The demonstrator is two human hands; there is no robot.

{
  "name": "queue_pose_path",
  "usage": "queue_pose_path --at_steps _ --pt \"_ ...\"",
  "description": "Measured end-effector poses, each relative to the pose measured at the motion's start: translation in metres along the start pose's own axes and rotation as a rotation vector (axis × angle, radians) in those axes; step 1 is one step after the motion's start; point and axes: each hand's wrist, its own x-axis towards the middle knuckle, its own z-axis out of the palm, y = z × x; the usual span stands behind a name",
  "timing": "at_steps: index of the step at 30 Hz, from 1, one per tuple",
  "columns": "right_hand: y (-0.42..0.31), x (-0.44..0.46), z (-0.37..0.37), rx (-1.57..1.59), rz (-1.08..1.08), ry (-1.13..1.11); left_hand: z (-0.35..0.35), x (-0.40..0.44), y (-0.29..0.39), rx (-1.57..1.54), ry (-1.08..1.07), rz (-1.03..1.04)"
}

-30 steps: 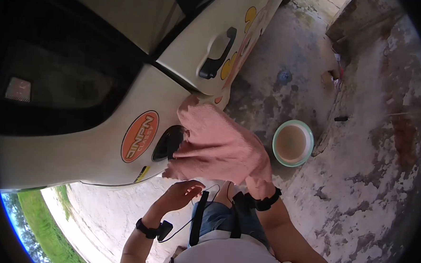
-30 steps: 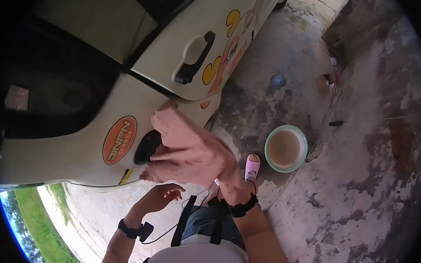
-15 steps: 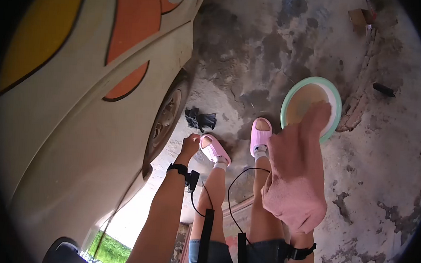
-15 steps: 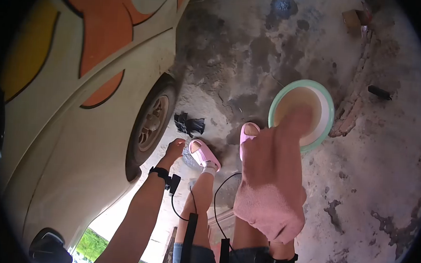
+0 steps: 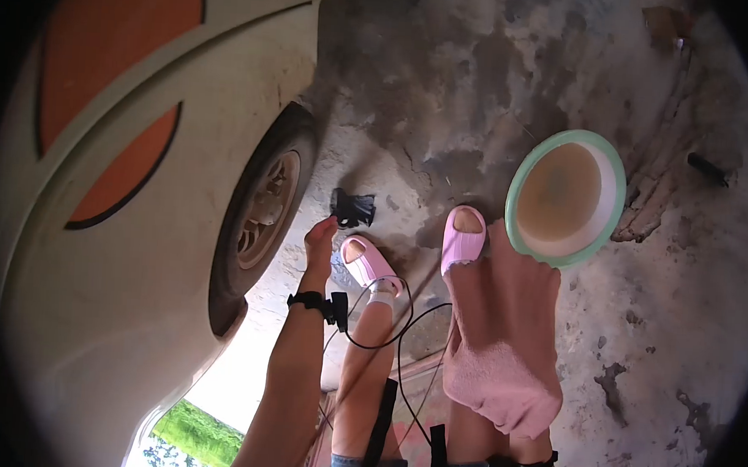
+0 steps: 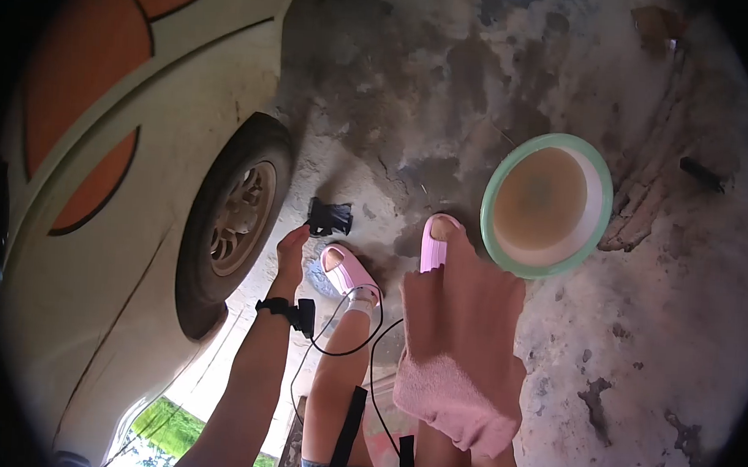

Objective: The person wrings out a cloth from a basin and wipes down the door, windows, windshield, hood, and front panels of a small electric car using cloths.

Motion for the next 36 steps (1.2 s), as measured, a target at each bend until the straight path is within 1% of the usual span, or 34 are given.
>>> queue_pose_path --at_steps 1,2,4,6,8,9,10,11,13,15,16,17,18,19,20,22,23,24,25,26,27,28,30,31,32,34,36 --pt "-0.004 -0.001 -0.005 0.005 -0.033 0.031 -0.003 -0.021 0.019 -0.074 0.043 0.044" --pt "-0.012 0.004 -0.010 0.036 -0.070 0.078 -0.004 -0.041 0.040 -0.078 0.076 0.048" --pt "-0.036 0.015 -0.021 0.116 -0.147 0.179 -0.009 -0.094 0.094 0.022 0.057 0.175" --pt "-0.069 0.023 -0.036 0.244 -0.230 0.273 -0.005 -0.161 0.163 0.086 -0.013 0.349" --pt "-0.106 0.025 -0.056 0.392 -0.308 0.356 -0.004 -0.228 0.226 0.167 -0.077 0.395" --pt "-0.125 0.024 -0.067 0.473 -0.351 0.389 -0.004 -0.260 0.251 0.326 -0.054 0.583" --pt "-0.146 0.020 -0.080 0.558 -0.397 0.418 -0.004 -0.275 0.283 0.262 -0.049 0.524" --pt "-0.162 0.009 -0.087 0.645 -0.441 0.438 0.005 -0.334 0.309 0.356 -0.009 0.907" --pt "-0.198 -0.018 -0.107 0.808 -0.569 0.451 0.010 -0.403 0.352 0.407 0.023 1.109" --pt "-0.228 -0.055 -0.126 0.895 -0.731 0.426 0.013 -0.471 0.375 0.413 -0.060 1.193" --pt "-0.241 -0.076 -0.137 0.883 -0.839 0.423 0.011 -0.497 0.377 0.423 -0.196 1.232" --pt "-0.257 -0.100 -0.148 0.859 -0.970 0.408 0.005 -0.524 0.385 0.505 -0.364 1.252" --pt "-0.275 -0.123 -0.161 0.991 -1.103 0.223 0.000 -0.541 0.383 0.636 -0.478 1.307" --pt "-0.291 -0.170 -0.179 1.401 -1.062 -0.315 -0.002 -0.554 0.378 0.657 -0.538 1.291" --pt "-0.308 -0.216 -0.197 1.740 -0.915 -0.892 -0.005 -0.564 0.374 0.670 -0.604 1.271" --pt "-0.332 -0.239 -0.208 1.598 -1.142 -0.530 -0.014 -0.581 0.382 0.614 -0.382 1.267" --pt "-0.339 -0.250 -0.217 1.553 -1.000 -0.617 -0.021 -0.589 0.387 0.795 -0.176 1.118" --pt "-0.344 -0.222 -0.205 1.513 -1.124 -0.505 -0.030 -0.591 0.390 0.789 -0.177 1.133" --pt "-0.352 -0.215 -0.204 1.489 -1.155 -0.453 -0.040 -0.588 0.393 0.812 -0.078 1.106" --pt "-0.361 -0.217 -0.210 1.495 -1.163 -0.453 -0.052 -0.586 0.399 0.833 0.022 1.076" --pt "-0.369 -0.218 -0.216 1.512 -1.159 -0.479 -0.069 -0.590 0.407 0.766 0.047 1.030" --pt "-0.377 -0.218 -0.224 1.543 -1.144 -0.524 -0.088 -0.599 0.415 0.702 0.071 0.978" --pt "-0.392 -0.218 -0.233 1.594 -1.126 -0.625 -0.131 -0.628 0.429 0.256 0.188 0.867" --pt "-0.401 -0.216 -0.236 1.623 -1.124 -0.684 -0.151 -0.637 0.430 0.011 0.260 0.998" --pt "-0.412 -0.214 -0.236 1.655 -1.109 -0.763 -0.176 -0.632 0.422 -0.198 0.389 1.083" --pt "-0.439 -0.211 -0.226 1.778 -1.043 -1.014 -0.209 -0.644 0.438 -0.686 0.697 1.129" --pt "-0.469 -0.211 -0.212 1.931 -0.942 -1.303 -0.253 -0.654 0.453 -0.903 1.015 1.113"
